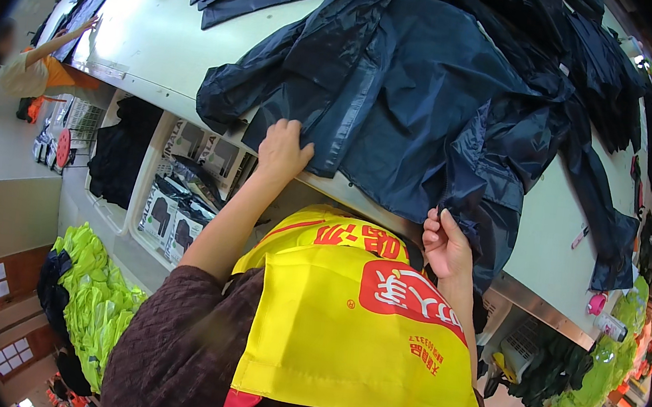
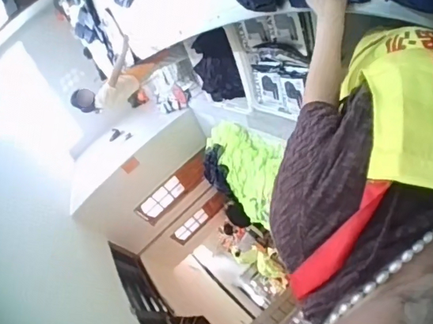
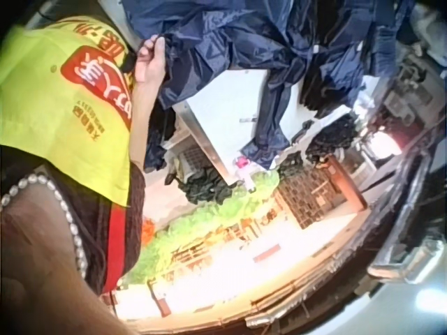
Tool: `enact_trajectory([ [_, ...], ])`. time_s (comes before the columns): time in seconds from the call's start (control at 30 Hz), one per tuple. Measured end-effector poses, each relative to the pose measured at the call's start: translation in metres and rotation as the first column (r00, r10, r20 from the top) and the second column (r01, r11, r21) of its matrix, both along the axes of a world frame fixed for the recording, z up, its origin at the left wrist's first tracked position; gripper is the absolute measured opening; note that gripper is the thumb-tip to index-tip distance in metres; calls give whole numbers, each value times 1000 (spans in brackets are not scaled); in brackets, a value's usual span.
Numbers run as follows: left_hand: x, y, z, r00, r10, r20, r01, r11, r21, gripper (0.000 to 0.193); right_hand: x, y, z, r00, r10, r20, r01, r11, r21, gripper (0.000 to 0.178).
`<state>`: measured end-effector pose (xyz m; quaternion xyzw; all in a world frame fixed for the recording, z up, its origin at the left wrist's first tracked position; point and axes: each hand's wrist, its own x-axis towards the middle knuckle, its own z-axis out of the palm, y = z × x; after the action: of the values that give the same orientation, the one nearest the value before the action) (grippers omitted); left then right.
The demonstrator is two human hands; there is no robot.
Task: The person folds a black jacket on a table, aligns the sleeves and edges, and places it into a clear plastic bag. They then add the packaged jacket to a stack of similar items.
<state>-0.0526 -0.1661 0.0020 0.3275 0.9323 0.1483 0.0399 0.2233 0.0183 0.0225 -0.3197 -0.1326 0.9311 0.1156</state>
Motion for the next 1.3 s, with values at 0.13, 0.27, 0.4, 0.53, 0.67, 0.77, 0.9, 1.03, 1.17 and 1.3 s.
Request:
enact_trajectory([
  [0.13,-5,-16,-7,998,11,-56,-11,1000,2,24,-18,7,11,994,-30,-104,32,999,16,15],
  [0.27,-9,-15,-5,990,-54,-129,72,987,141,14,-39,10,22,970,17,-241,-10,999,30,20],
  [0.4,23,23,54,936,-245,-253,319,894,315,12,-71,4,38,979,81,-188,-56,989,136,30],
  [0.53,73,51,76,877,-428,-216,470,857,211,12,-94,-2,39,993,80,82,-103,941,322,33],
  [0.67,97,64,74,820,-547,-166,570,805,164,15,-99,-3,19,981,-9,194,-89,867,490,13],
  [0.77,97,61,77,829,-554,-79,526,722,450,20,-98,1,23,987,-66,144,-10,882,472,14],
  [0.9,82,41,81,227,-175,958,292,951,105,49,-93,19,8,987,-79,137,23,930,368,15],
  [1.03,96,37,51,-338,-153,929,-284,957,54,63,-97,9,41,988,-154,-3,146,925,350,12],
  [1.17,95,71,43,-281,-620,732,-867,492,84,29,-84,11,20,999,-49,12,42,941,336,12],
  [1.3,94,88,64,-227,-337,914,-724,686,74,24,-71,9,21,991,-74,108,24,916,401,13],
])
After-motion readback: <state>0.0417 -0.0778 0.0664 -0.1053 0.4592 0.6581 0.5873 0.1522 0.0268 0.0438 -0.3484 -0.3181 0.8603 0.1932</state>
